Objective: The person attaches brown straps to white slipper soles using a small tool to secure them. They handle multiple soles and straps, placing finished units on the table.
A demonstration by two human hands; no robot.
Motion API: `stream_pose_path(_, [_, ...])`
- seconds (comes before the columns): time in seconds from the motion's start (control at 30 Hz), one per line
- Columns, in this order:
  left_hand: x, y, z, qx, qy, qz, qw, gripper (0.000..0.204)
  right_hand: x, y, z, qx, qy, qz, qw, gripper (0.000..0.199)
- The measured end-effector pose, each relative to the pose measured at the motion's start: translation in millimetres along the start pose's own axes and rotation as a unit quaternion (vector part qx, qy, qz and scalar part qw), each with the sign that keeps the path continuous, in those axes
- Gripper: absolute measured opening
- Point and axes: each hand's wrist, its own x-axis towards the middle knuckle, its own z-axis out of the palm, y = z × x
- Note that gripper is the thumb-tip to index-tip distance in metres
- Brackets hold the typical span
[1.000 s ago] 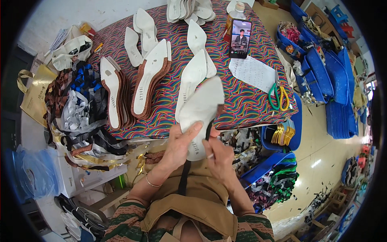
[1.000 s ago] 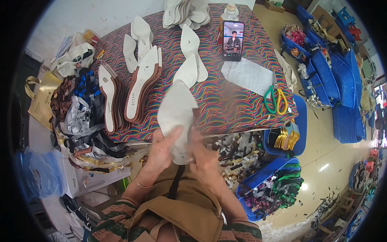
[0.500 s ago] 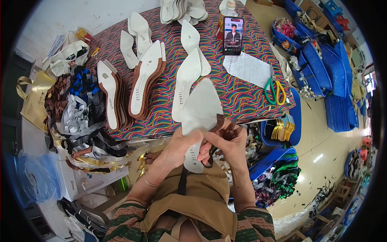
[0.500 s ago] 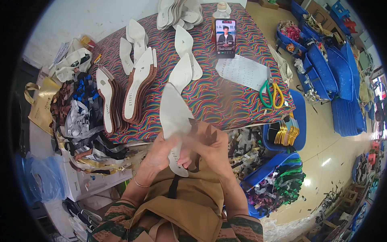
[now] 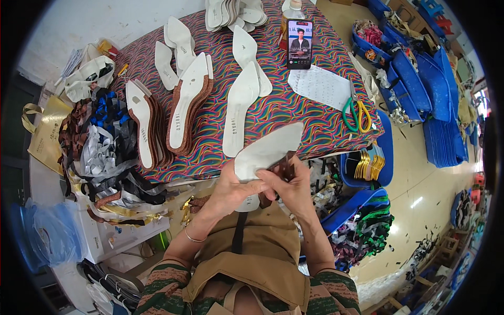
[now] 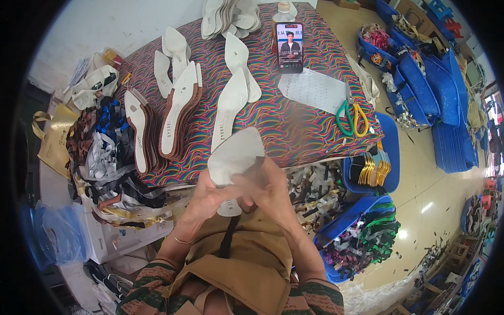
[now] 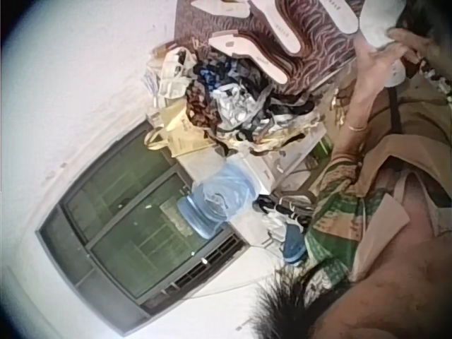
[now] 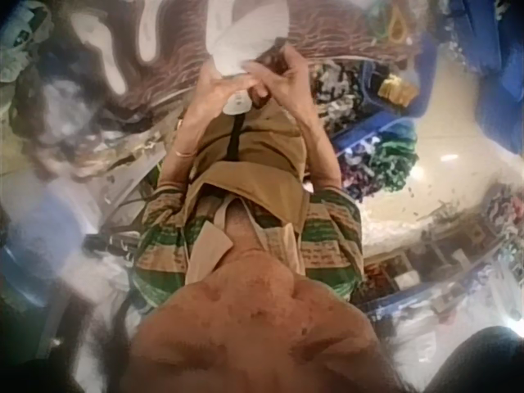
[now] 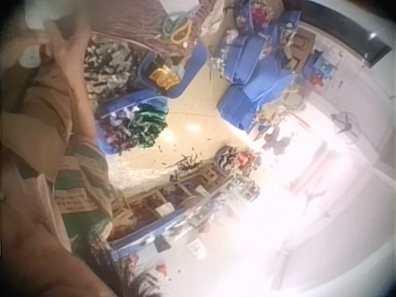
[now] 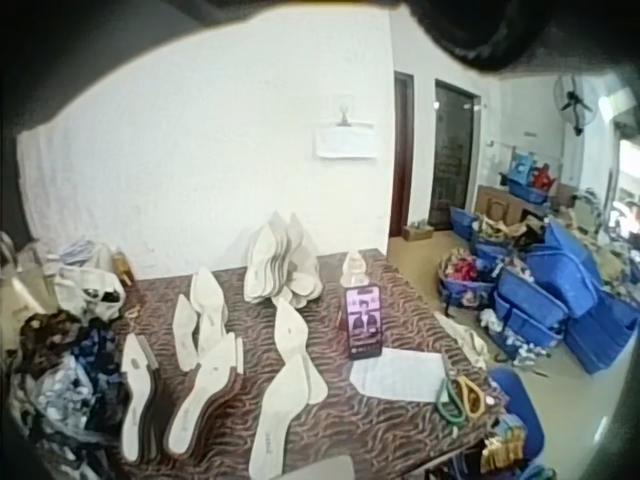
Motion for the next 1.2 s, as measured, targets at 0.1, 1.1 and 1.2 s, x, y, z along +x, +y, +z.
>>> stream_pose_path(0.1, [2.7,-3.2,-5.2,0.022,0.002,-0.001,1.000,0.031,1.8,7.6,-2.8,0.012,-0.002,0.015,1.000,0.016])
stream_pose_path(1.1, [31.1,14.6,0.6,-0.282,0.029,0.159,0.946,0.027,-45.5,6.9,-16.8,-0.325,0.026,-0.211,0.922,0.036])
stream_pose_path(1.2, [25.8,12.0,12.4,-0.283,0.099,0.144,0.943,0.023,-43.9,11.9,-12.7,-0.251,0.073,-0.149,0.954,0.022])
